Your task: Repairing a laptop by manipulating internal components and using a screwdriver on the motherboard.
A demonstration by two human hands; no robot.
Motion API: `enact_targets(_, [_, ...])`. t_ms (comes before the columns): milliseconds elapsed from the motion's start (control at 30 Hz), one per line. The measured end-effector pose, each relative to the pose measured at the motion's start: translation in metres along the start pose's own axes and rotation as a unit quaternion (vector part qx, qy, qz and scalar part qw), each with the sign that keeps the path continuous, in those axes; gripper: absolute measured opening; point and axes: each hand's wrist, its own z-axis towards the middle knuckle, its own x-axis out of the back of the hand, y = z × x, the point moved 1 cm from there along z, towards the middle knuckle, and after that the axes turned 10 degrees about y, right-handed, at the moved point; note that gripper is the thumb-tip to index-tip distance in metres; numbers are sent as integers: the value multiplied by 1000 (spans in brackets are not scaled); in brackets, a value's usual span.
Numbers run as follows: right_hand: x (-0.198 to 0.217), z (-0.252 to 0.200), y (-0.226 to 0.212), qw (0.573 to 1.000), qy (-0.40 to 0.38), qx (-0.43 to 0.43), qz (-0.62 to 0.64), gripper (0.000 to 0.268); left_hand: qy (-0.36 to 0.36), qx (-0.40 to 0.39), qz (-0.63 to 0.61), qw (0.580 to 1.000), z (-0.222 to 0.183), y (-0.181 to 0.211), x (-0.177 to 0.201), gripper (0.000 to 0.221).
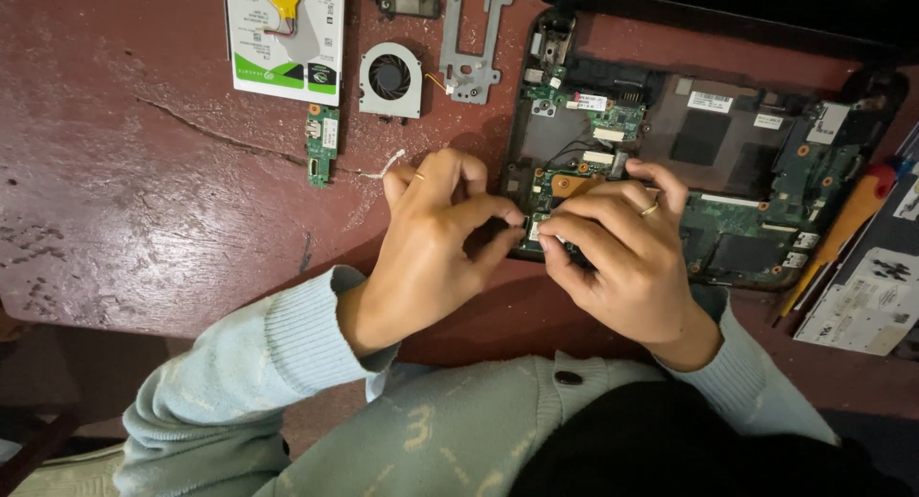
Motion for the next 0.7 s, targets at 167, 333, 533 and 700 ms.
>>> enact_targets(167, [0,-1,0,1000,-10,-1,-5,10,-8,11,-4,1000,0,-2,-1,20])
enact_targets(333, [-1,-1,-1,999,-32,16,-28,8,-13,15,-8,1000,0,-3,-2,17])
enact_targets(533, [-3,-4,1,996,-44,48,-59,14,-12,17,-13,1000,-1,-3,-2,14])
enact_targets(700, [-3,-8,1,998,-50,24,-25,19,-9,15,1,1000,-2,-3,-3,14])
